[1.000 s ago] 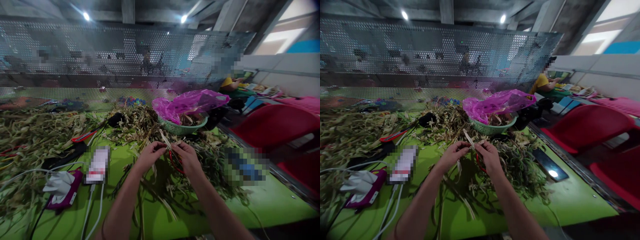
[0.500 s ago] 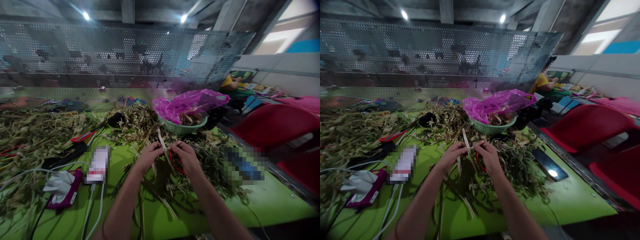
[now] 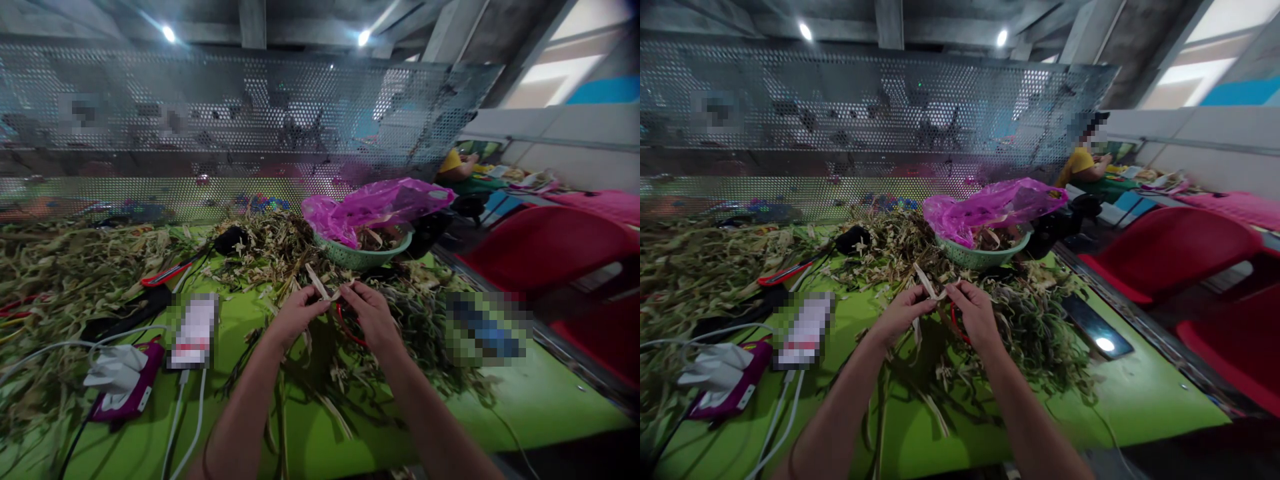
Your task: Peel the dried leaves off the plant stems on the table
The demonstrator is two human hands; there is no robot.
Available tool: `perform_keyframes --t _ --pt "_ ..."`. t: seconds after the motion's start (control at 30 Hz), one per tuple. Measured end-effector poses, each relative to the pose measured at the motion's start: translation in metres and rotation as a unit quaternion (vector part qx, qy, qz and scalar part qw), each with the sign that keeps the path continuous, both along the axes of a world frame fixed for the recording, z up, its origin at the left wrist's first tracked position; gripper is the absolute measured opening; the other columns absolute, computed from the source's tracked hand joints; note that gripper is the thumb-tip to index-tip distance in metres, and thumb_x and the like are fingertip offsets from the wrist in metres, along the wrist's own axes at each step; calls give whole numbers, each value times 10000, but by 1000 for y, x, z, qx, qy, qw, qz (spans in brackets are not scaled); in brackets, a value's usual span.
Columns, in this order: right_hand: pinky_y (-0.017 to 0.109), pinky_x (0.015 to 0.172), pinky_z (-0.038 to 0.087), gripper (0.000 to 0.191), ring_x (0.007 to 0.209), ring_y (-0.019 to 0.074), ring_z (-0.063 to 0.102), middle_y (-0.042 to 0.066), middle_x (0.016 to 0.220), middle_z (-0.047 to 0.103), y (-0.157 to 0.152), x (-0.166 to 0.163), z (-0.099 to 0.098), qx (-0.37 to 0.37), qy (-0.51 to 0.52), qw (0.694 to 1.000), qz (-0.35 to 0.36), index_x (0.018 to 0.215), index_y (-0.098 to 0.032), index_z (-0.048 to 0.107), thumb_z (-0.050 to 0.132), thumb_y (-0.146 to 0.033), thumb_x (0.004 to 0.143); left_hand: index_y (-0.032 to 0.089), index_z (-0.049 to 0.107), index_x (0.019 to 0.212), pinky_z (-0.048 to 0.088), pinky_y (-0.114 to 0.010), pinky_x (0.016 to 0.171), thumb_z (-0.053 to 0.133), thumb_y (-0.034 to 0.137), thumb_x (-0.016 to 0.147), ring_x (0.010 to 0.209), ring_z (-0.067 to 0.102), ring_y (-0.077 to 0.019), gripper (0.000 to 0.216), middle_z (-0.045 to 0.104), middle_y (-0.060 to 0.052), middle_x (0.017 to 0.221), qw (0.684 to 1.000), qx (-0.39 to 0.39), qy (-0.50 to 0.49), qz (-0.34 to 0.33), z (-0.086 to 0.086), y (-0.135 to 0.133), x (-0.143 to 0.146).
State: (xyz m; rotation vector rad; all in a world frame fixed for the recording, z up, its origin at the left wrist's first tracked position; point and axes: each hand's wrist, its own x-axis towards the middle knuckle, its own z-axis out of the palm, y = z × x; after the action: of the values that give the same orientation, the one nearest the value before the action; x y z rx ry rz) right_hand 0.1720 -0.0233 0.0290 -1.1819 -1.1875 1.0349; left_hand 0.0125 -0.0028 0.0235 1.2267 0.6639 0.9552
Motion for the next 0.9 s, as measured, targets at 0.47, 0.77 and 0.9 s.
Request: perform_keyframes --t 0.47,0.77,0.9 --pt "243 550 368 264 576 123 478 -21 654 591 -1 0 3 16 6 1000 -23 705 -205 635 669 -466 727 162 657 821 436 -224 713 691 231 605 688 553 -107 230 637 -4 767 986 -121 -81 84 4 -2 -9" --pt "256 628 388 182 658 150 498 -8 702 593 -2 -1 6 62 -65 996 -16 758 -219 649 648 -402 759 155 642 780 419 -211 682 661 271 637 681 524 -105 185 610 -2 738 985 -65 -43 155 -1 3 -9" --pt "261 641 387 166 679 159 503 -3 724 596 -4 -6 7 78 -105 991 -27 782 -214 648 662 -376 746 143 653 812 426 -238 702 664 273 622 709 545 -132 230 636 -19 762 989 -66 -23 132 -3 1 -1"
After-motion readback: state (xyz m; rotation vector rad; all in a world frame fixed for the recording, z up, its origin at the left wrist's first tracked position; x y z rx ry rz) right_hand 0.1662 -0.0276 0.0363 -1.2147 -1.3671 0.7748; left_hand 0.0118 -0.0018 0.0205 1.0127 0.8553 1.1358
